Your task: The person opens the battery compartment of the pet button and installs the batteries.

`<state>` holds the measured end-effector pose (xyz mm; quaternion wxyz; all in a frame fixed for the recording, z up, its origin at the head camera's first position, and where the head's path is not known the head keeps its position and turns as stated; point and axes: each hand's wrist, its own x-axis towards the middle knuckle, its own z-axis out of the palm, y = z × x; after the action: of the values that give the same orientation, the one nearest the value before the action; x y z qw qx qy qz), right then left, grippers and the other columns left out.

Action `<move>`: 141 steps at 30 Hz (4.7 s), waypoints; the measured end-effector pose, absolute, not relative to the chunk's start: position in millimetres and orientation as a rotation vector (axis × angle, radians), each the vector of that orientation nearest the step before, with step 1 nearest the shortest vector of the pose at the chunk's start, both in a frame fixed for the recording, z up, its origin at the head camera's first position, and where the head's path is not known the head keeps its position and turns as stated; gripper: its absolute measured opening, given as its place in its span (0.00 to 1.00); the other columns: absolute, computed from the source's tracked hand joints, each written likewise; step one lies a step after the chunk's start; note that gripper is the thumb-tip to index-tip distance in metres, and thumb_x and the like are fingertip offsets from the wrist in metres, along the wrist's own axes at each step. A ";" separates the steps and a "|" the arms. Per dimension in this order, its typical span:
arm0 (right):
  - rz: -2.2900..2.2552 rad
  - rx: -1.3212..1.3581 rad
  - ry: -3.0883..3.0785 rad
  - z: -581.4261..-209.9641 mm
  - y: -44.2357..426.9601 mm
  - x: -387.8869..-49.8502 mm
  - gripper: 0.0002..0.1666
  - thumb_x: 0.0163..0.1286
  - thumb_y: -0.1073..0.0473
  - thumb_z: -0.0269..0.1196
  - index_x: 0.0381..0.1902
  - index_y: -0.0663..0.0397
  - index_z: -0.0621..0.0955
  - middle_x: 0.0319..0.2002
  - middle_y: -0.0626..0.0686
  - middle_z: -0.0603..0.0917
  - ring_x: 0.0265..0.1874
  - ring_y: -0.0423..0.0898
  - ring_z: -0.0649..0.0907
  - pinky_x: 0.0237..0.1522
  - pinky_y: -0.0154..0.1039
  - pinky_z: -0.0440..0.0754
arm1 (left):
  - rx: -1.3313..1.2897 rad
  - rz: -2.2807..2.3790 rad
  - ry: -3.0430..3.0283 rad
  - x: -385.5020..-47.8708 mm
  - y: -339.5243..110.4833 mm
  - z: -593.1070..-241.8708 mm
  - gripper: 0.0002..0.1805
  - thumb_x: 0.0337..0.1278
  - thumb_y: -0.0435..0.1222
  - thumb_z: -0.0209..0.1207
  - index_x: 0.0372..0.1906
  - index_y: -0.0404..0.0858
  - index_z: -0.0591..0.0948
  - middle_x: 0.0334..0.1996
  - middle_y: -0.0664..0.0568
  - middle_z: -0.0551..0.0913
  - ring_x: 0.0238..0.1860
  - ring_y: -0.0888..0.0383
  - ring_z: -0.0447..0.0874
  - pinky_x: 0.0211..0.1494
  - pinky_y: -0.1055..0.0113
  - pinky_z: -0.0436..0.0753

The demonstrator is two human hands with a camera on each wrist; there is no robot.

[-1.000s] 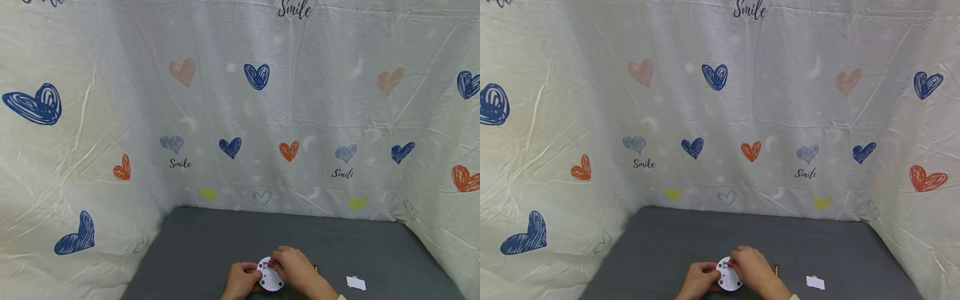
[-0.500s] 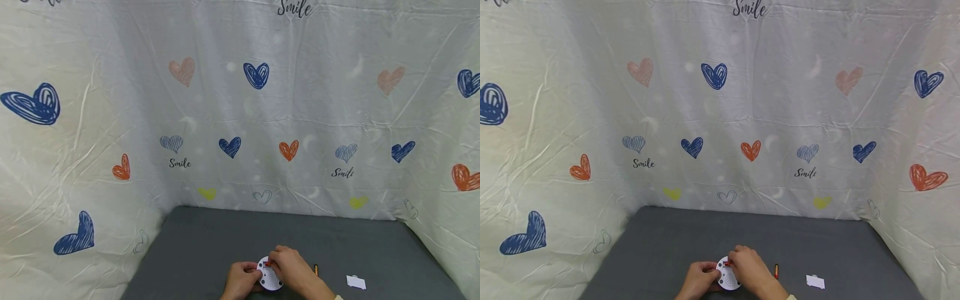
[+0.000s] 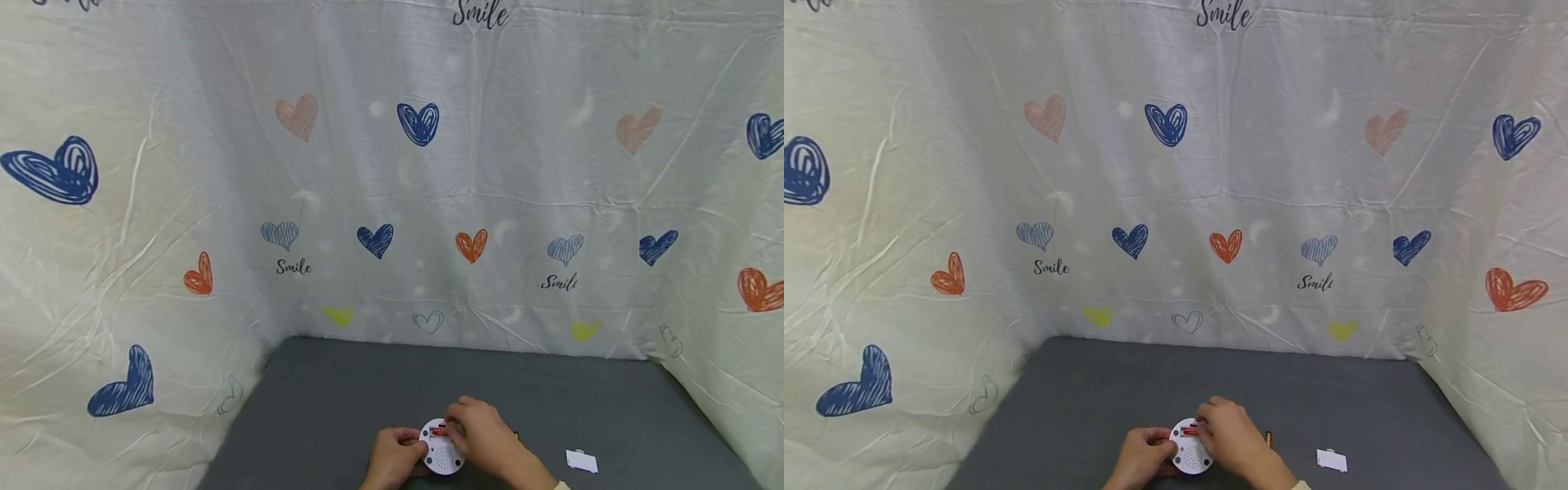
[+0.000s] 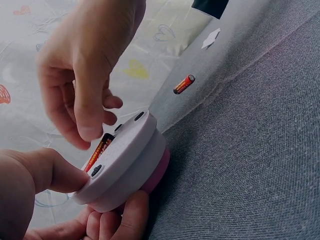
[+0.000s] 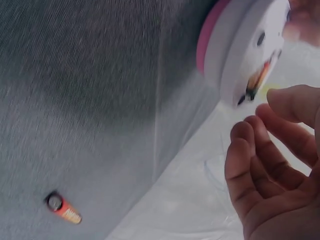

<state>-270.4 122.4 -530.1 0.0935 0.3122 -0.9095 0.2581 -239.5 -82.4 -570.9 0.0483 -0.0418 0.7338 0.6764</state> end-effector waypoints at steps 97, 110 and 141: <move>0.696 1.217 -2.719 -575.4 261.7 -306.6 0.18 0.58 0.74 0.72 0.41 0.47 0.91 0.40 0.43 0.89 0.42 0.42 0.89 0.41 0.40 0.90 | -0.179 2.039 2.237 -237.8 -81.4 -573.7 0.19 0.51 0.25 0.62 0.50 0.19 0.86 0.33 0.46 0.87 0.29 0.60 0.89 0.32 0.58 0.95; 0.732 0.539 -2.986 -545.7 229.8 -274.2 0.08 0.65 0.60 0.77 0.28 0.43 0.88 0.21 0.38 0.79 0.21 0.33 0.74 0.24 0.35 0.75 | -0.225 2.030 2.251 -236.7 -79.3 -568.8 0.18 0.52 0.24 0.64 0.49 0.21 0.86 0.32 0.46 0.86 0.29 0.60 0.86 0.32 0.58 0.95; 0.712 0.716 -2.831 -509.7 188.1 -274.9 0.06 0.65 0.67 0.74 0.33 0.50 0.91 0.26 0.38 0.86 0.25 0.29 0.79 0.26 0.32 0.81 | -0.227 2.053 2.228 -235.8 -80.2 -567.0 0.16 0.53 0.24 0.64 0.48 0.22 0.87 0.32 0.46 0.85 0.29 0.61 0.86 0.32 0.58 0.95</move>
<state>-274.9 188.1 -509.7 0.0677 0.2378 -0.9397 0.2364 -235.8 -80.2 -567.0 0.0518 -0.0747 0.7323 0.6749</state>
